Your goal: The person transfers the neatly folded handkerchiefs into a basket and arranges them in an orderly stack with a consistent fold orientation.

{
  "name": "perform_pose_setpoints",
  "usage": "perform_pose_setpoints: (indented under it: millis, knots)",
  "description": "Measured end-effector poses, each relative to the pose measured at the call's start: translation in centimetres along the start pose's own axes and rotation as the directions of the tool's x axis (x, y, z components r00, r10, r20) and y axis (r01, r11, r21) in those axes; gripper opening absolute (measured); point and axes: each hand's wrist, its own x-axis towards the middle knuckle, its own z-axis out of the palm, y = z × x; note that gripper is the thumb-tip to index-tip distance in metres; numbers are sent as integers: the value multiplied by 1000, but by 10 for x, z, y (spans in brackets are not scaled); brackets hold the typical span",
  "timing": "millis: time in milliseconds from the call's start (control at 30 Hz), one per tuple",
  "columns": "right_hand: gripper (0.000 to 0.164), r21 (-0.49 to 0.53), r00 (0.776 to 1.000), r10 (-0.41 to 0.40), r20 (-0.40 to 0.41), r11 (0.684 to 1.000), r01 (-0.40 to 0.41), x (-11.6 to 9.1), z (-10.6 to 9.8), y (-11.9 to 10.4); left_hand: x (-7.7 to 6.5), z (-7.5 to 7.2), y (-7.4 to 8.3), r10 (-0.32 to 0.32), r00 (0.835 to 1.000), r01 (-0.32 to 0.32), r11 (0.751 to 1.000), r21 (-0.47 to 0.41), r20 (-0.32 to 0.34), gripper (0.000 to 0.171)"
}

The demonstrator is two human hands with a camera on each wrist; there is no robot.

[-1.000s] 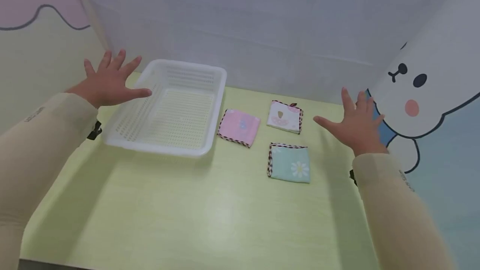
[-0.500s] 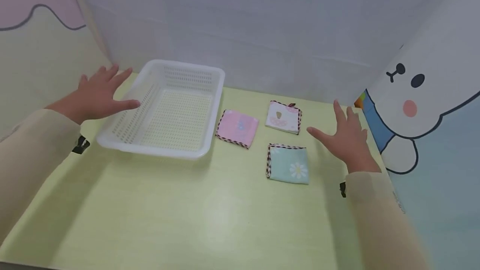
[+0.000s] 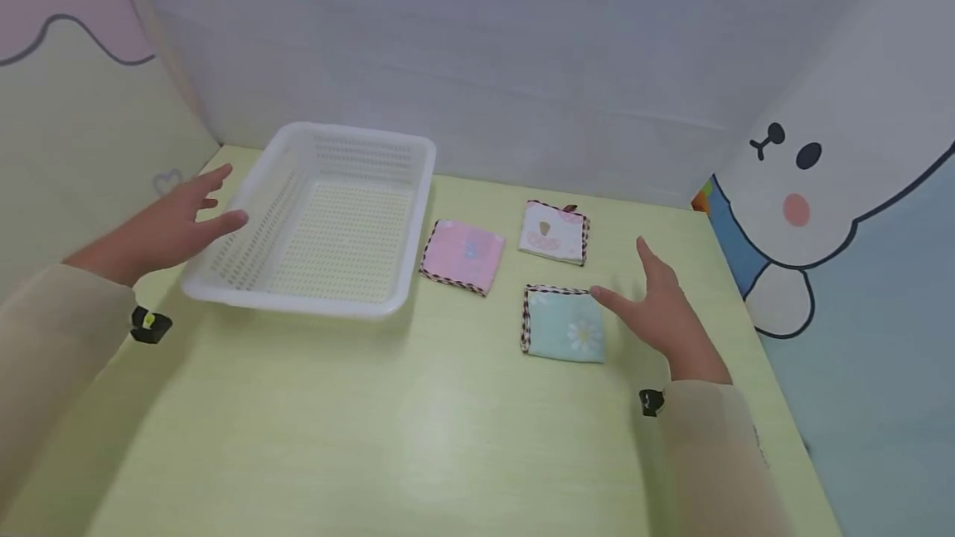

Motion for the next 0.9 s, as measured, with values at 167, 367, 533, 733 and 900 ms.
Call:
perform_pose_setpoints:
  millis: [167, 367, 533, 733, 900]
  knots:
    - [116, 73, 999, 28, 36, 997, -31, -7, 14, 2, -4, 6, -7, -54, 999, 54, 996, -71, 4, 104]
    - [116, 182, 992, 101, 71, 977, -113, -8, 28, 8, -3, 9, -9, -103, 995, 101, 985, -137, -12, 100]
    - [119, 226, 985, 147, 85, 960, -163, -11, 35, 9, -4, 11, -8, -129, 991, 122, 971, -208, -22, 92]
    - [119, 297, 984, 163, 73, 938, -178, -19, 42, 7, -3, 14, -9, -143, 990, 134, 944, -302, -10, 83]
    - [116, 336, 978, 190, 91, 918, -210, -22, 45, 6, -2, 16, -10, -155, 988, 147, 928, -341, 3, 81]
